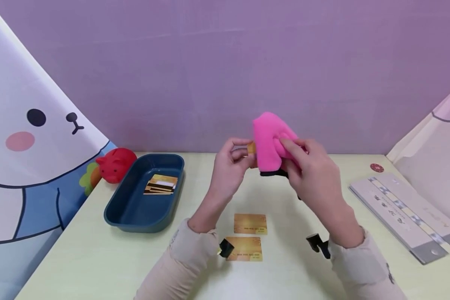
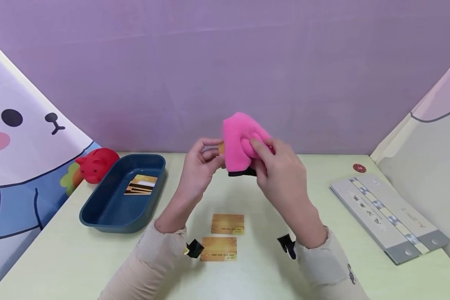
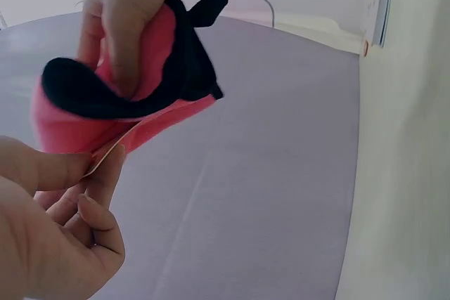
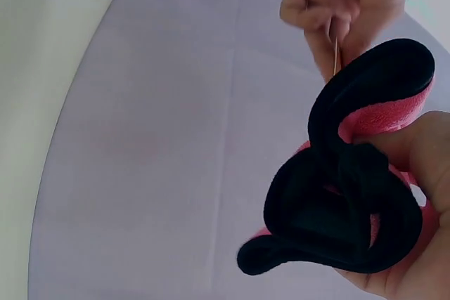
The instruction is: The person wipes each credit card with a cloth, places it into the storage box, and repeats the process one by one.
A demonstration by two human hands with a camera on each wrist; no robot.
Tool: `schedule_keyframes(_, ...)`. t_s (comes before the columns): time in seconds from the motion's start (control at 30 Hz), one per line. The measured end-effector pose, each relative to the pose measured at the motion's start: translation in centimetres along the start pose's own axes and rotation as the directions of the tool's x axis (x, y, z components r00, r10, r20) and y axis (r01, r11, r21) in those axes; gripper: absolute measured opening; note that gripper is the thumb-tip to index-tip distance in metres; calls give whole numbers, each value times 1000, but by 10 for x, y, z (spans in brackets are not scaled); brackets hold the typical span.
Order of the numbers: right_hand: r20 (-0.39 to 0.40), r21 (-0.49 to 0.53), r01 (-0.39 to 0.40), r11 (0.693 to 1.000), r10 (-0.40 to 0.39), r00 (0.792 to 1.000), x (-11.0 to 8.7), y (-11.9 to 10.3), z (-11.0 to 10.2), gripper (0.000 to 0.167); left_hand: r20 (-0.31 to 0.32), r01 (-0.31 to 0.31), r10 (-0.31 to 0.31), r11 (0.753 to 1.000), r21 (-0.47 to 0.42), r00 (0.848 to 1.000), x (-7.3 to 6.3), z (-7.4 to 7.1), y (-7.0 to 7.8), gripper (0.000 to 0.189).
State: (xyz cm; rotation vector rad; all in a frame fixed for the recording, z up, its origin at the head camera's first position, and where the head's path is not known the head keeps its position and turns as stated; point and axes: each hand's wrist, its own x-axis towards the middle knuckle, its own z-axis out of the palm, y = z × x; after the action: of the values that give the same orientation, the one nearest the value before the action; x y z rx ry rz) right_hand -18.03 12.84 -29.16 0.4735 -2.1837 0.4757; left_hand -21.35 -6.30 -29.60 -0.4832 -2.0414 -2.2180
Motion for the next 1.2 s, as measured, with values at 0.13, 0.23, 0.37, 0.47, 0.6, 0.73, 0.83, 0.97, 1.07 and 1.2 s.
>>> schedule_keyframes(0.13, 14, -23, -65, 998, 65, 998, 1, 14, -3, 37, -9, 31, -31, 999, 18, 999, 2, -3, 3, 33)
schedule_keyframes(0.23, 17, -39, -127, 991, 128, 992, 1, 25, -4, 38, -1, 51, -51, 999, 11, 999, 3, -7, 5, 34)
schedule_keyframes(0.37, 28, -41, -188, 981, 190, 981, 1, 35, -5, 38, 26, 42, -42, 999, 11, 999, 4, -13, 7, 35)
schedule_keyframes(0.47, 34, -33, -205, 978, 206, 978, 2, 38, -6, 38, 32, 17, -18, 1000, 21, 999, 5, -17, 8, 30)
schedule_keyframes(0.6, 3, -24, -218, 976, 219, 976, 3, 39, -9, 37, 32, 12, -14, 998, 57, 999, 6, -22, 9, 26)
schedule_keyframes(0.73, -59, 3, -224, 975, 224, 973, 5, 39, -16, 37, 88, 34, -40, 997, 75, 995, 7, -26, 11, 45)
schedule_keyframes(0.83, -101, 40, -221, 974, 224, 969, 5, 39, -20, 37, 91, 53, -64, 991, 121, 994, 7, -28, 11, 50)
schedule_keyframes(0.97, -130, 69, -212, 975, 220, 967, 6, 37, -23, 37, 19, 72, -76, 984, 166, 997, 10, -28, 6, 30)
schedule_keyframes(1.07, -137, 77, -213, 974, 222, 965, 6, 36, -24, 37, -9, 70, -69, 983, 171, 998, 11, -29, 3, 21)
schedule_keyframes(1.2, -152, 89, -219, 972, 230, 961, 7, 34, -26, 37, -30, 64, -59, 978, 198, 998, 11, -32, 1, 23)
